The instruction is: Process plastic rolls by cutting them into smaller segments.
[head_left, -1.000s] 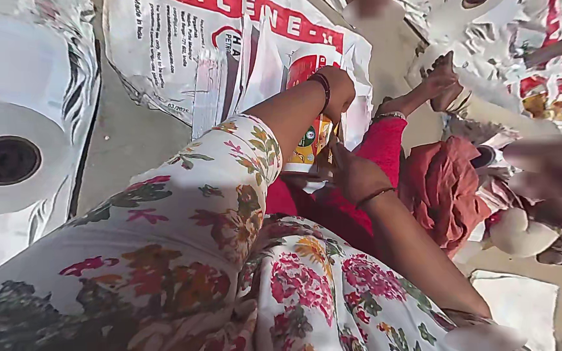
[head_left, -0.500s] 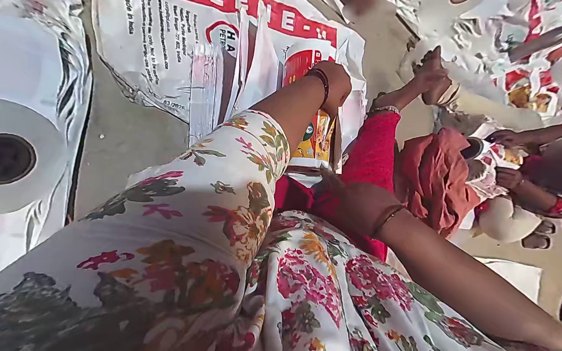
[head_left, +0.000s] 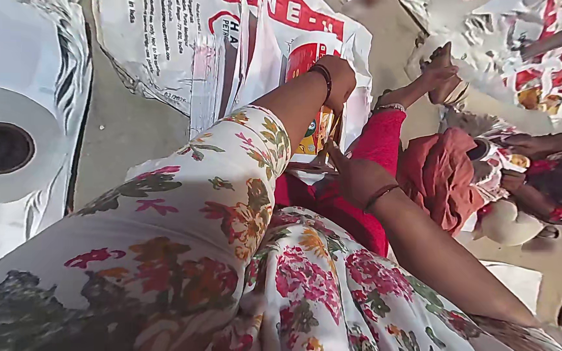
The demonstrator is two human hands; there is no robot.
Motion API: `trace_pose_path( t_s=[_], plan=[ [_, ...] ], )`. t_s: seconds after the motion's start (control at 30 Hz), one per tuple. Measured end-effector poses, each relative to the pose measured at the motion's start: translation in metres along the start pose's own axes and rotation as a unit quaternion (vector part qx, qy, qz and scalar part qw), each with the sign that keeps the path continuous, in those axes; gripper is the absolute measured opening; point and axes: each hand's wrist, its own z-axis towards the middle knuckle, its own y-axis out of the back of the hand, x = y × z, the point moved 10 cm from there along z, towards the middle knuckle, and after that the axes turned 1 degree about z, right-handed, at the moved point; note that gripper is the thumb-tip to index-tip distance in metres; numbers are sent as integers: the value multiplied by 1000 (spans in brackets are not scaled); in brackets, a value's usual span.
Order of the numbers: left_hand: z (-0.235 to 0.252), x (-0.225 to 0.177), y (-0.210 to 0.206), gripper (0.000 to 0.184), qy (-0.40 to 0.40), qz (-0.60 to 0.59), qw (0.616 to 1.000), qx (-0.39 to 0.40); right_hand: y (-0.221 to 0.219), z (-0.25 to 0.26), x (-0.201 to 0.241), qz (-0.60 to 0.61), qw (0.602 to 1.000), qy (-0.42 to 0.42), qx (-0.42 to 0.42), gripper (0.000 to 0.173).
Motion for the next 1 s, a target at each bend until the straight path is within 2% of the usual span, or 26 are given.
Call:
trace_pose_path(
  t_s=[0.13, 0.2, 0.23, 0.3, 0.4, 0.53, 0.67, 0.77, 0.83, 0.93, 1.0],
  plan=[
    [-2, 1, 1, 38, 8, -8, 1000, 2, -21, -29, 6, -18, 995, 67, 76, 63],
    [-4, 4, 3, 37, 15, -17, 1000, -5, -32, -39, 5, 8, 991, 106, 84, 50],
    [-5, 4, 2, 36, 15, -19, 1000, -7, -31, -42, 3, 26, 992, 114, 53, 51],
    [-8, 4, -3, 38, 11, -21, 1000, -10, -13, -42, -9, 70, 989, 112, -73, 59],
    [-9, -1, -8, 48, 12, -28, 999, -17, 24, -26, -49, 177, 962, 23, -205, 67],
    [-9, -2, -19, 62, 14, -53, 998, -42, 38, 39, -90, 289, 918, -14, -271, 43],
    [-15, -9, -31, 72, -24, -86, 985, -150, 22, 89, -88, 279, 923, -100, -246, 78],
    [-24, -1, -25, 86, -14, -106, 969, -224, 13, 110, -96, 251, 925, -146, -246, 71],
    [-30, 8, -26, 89, 9, -116, 964, -238, 13, 120, -116, 259, 921, -155, -246, 65],
    [-38, 19, -34, 74, 29, -108, 966, -233, 0, 143, -154, 253, 924, -193, -214, 52],
    [-39, 22, -38, 59, 26, -87, 970, -226, -12, 162, -172, 238, 929, -220, -181, 52]
  ],
)
